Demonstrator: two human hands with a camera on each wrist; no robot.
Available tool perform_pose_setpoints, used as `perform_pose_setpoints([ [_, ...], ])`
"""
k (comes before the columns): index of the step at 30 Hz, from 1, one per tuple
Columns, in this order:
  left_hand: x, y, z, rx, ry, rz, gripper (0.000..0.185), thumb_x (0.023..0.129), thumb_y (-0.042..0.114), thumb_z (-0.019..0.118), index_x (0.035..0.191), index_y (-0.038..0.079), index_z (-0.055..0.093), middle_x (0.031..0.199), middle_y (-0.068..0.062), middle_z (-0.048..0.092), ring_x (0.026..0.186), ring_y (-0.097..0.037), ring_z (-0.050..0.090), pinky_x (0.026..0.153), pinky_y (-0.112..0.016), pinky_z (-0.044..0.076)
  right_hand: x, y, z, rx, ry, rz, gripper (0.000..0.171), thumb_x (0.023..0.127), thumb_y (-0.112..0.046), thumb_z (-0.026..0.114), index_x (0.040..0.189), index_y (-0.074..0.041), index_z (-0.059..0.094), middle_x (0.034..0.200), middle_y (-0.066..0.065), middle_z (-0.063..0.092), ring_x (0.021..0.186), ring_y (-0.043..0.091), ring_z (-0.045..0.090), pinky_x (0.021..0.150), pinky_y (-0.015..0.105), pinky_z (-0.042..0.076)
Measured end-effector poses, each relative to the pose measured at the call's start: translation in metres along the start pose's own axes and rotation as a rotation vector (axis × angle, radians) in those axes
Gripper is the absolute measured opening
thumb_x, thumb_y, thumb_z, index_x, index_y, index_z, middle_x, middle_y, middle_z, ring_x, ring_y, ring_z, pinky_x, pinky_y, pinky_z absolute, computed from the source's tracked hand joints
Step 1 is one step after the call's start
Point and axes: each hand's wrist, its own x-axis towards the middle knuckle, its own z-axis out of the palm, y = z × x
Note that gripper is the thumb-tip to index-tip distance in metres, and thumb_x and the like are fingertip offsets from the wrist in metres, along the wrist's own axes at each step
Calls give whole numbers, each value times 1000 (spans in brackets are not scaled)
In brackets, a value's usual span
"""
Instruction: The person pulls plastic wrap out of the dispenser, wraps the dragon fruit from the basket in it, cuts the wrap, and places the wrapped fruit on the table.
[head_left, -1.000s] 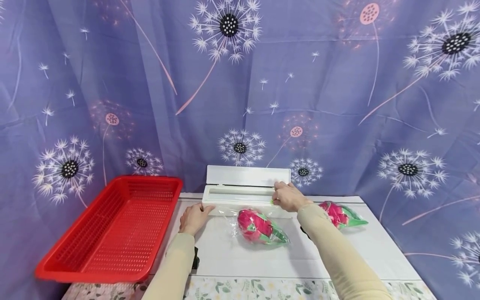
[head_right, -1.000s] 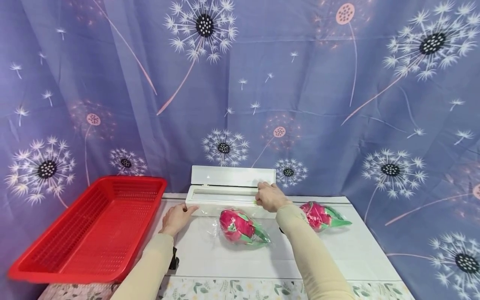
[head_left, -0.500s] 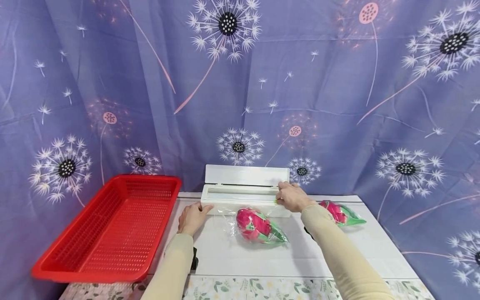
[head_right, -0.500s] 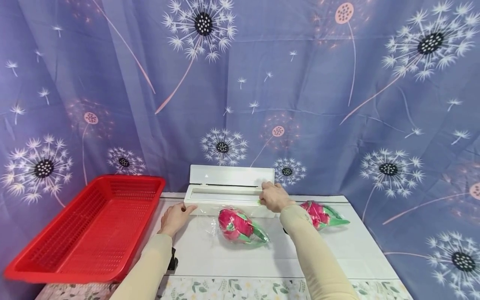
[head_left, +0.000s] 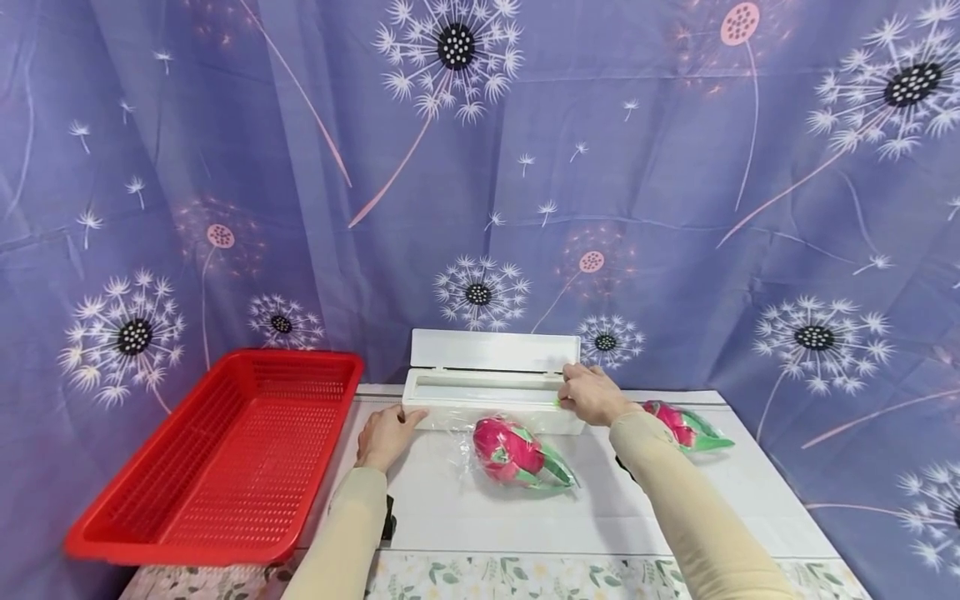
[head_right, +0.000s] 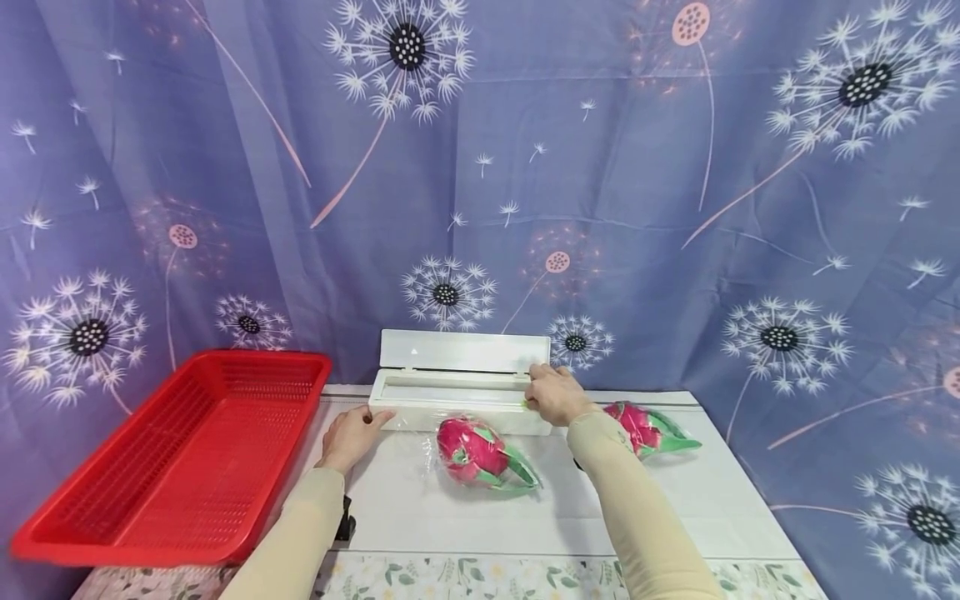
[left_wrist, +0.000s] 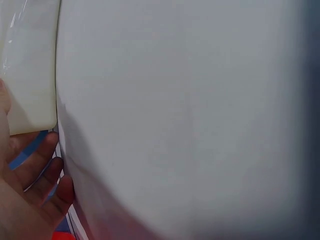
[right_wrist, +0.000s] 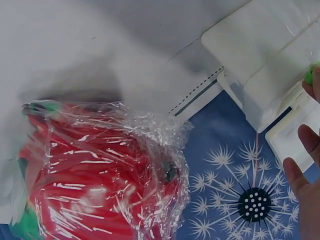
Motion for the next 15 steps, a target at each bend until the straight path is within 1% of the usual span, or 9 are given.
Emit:
perform_pose_setpoints([
  [3,0,1,0,3,5,3,45,84,65,63,77,21,65,79,-4,63,76,-25,58,69,-45,44,-1,1,0,4,-4,-4,21,87,-19,72,68,-21,66,79,-3,32,76,18,35,67,36,26],
  [8,1,0,0,2,10,-2,46,83,67,62,77,21,64,82,-5,65,77,-25,59,69,-45,44,-4,2,-1,17,8,-2,21,86,-17,74,67,-20,65,79,-3,31,75,19,34,68,37,27],
  [10,1,-1,1,3,8,0,48,83,68,62,76,21,63,81,-5,64,76,-25,59,69,-45,44,-4,2,-1,24,11,-1,20,85,-16,74,67,-20,66,79,-3,31,75,18,34,68,37,28],
  [15,1,-1,1,4,16,6,47,83,68,62,75,21,63,81,-6,65,77,-26,60,68,-45,44,-6,3,-2,27,-4,18,17,86,-16,73,70,-20,68,79,-3,30,75,18,34,70,39,29],
])
